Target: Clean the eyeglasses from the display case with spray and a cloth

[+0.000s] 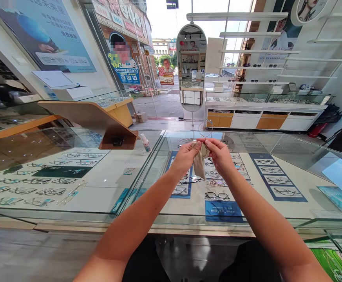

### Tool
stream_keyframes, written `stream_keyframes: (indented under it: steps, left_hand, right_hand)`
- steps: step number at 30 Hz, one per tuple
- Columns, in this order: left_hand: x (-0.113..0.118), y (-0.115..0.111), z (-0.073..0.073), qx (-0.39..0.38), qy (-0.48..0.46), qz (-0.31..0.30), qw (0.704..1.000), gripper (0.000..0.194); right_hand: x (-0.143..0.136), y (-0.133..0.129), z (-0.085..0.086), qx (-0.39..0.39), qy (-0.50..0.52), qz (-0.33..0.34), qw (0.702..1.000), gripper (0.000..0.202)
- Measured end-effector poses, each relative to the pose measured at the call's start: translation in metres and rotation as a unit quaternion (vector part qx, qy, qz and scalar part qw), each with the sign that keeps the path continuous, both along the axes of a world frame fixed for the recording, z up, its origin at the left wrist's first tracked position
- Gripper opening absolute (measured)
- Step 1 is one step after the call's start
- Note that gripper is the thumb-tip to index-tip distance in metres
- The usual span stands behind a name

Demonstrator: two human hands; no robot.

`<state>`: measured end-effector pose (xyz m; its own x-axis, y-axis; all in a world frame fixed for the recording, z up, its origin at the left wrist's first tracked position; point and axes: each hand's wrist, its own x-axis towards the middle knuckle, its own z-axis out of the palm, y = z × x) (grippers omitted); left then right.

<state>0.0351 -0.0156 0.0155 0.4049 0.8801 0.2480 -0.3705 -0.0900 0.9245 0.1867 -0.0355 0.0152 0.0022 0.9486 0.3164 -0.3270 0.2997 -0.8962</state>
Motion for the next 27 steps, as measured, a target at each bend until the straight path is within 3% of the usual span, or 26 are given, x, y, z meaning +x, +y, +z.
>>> stream_keyframes:
  steps: [6, 10, 20, 27]
  left_hand:
    - [-0.011, 0.003, 0.004, 0.04, 0.06, -0.068, 0.995, 0.054]
    - [-0.011, 0.0, 0.003, 0.062, 0.103, -0.037, 0.992, 0.056]
    - [0.005, 0.001, -0.004, 0.031, 0.029, 0.006, 0.999, 0.063]
    - [0.0, 0.0, 0.001, 0.017, 0.027, -0.03, 0.999, 0.063]
  right_hand:
    - [0.005, 0.001, 0.005, -0.016, 0.027, -0.005, 0.999, 0.027]
    - [0.005, 0.003, 0.004, -0.021, 0.027, -0.017, 0.999, 0.026]
    - [-0.003, 0.001, -0.001, 0.006, 0.01, 0.008, 1.0, 0.026]
    - [0.001, 0.001, 0.003, -0.01, 0.02, -0.007, 1.0, 0.026]
